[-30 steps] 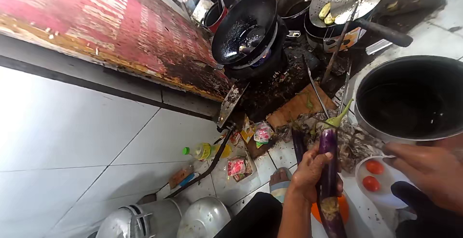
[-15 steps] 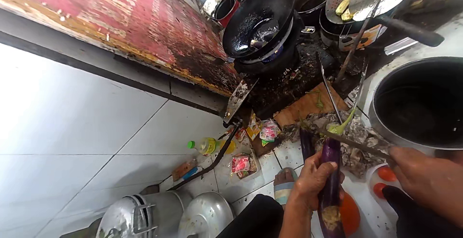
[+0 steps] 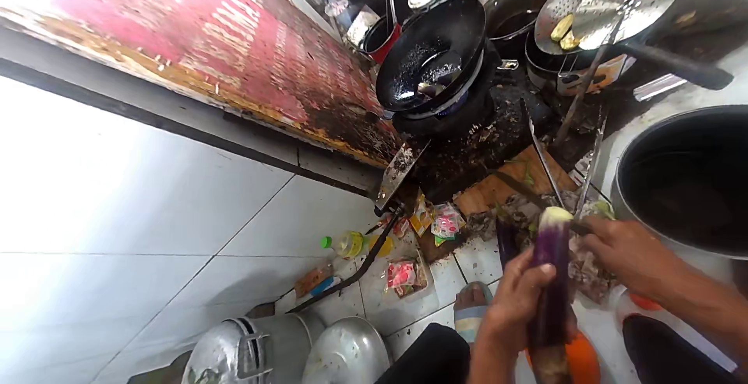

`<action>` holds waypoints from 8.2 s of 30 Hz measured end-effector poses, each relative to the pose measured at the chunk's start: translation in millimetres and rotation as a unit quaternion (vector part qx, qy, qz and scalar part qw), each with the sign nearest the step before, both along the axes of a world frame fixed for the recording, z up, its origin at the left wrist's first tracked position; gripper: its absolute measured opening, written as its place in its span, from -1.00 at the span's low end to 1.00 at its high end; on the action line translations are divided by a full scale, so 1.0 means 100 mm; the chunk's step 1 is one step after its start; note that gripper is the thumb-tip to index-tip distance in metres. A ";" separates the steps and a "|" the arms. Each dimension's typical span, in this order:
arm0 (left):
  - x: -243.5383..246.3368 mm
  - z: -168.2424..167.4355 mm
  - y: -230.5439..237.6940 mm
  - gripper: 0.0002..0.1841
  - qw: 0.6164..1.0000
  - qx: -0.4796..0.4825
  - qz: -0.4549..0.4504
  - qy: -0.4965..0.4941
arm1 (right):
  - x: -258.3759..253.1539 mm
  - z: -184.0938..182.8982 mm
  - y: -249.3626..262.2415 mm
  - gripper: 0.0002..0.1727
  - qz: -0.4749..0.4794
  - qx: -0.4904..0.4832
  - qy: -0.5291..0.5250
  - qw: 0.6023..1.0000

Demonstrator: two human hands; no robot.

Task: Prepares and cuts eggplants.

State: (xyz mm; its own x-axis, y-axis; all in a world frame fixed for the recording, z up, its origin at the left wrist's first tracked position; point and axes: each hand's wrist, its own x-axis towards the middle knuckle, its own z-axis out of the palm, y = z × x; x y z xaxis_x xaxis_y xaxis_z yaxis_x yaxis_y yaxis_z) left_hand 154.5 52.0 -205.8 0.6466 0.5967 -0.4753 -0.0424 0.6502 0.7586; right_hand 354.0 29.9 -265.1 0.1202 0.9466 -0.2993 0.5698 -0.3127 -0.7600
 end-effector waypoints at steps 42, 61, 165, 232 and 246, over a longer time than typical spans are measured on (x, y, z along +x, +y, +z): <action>0.24 -0.59 -0.50 -0.70 0.756 -0.265 0.118 -0.586 | -0.42 -0.31 -0.20 -0.80 0.080 0.266 -0.274 0.921; 0.04 -0.50 -0.54 -0.45 0.928 -0.208 0.169 -0.258 | -0.30 -0.33 -0.30 -0.58 0.043 0.232 -0.285 0.929; 0.47 -0.09 -0.47 -0.62 0.952 -0.202 0.123 0.193 | -0.15 -0.33 -0.48 -0.94 0.023 0.207 -0.296 0.932; 0.30 -0.12 -0.06 -0.79 0.879 -0.085 0.468 -0.032 | 0.21 -0.20 -0.70 -0.65 -0.231 -0.086 0.434 0.866; 0.00 -0.35 -0.24 0.00 0.974 -0.011 0.018 -0.227 | 0.35 -0.17 -0.69 -0.62 -0.320 0.081 0.483 0.811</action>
State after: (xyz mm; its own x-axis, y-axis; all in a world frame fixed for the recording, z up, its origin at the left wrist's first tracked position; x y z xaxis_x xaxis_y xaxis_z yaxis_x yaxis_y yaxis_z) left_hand 154.1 27.6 -240.6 0.7721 0.6158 -0.1573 -0.3933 0.6574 0.6427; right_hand 388.6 -38.8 -282.0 0.3852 0.8193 -0.4247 -0.5546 -0.1623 -0.8161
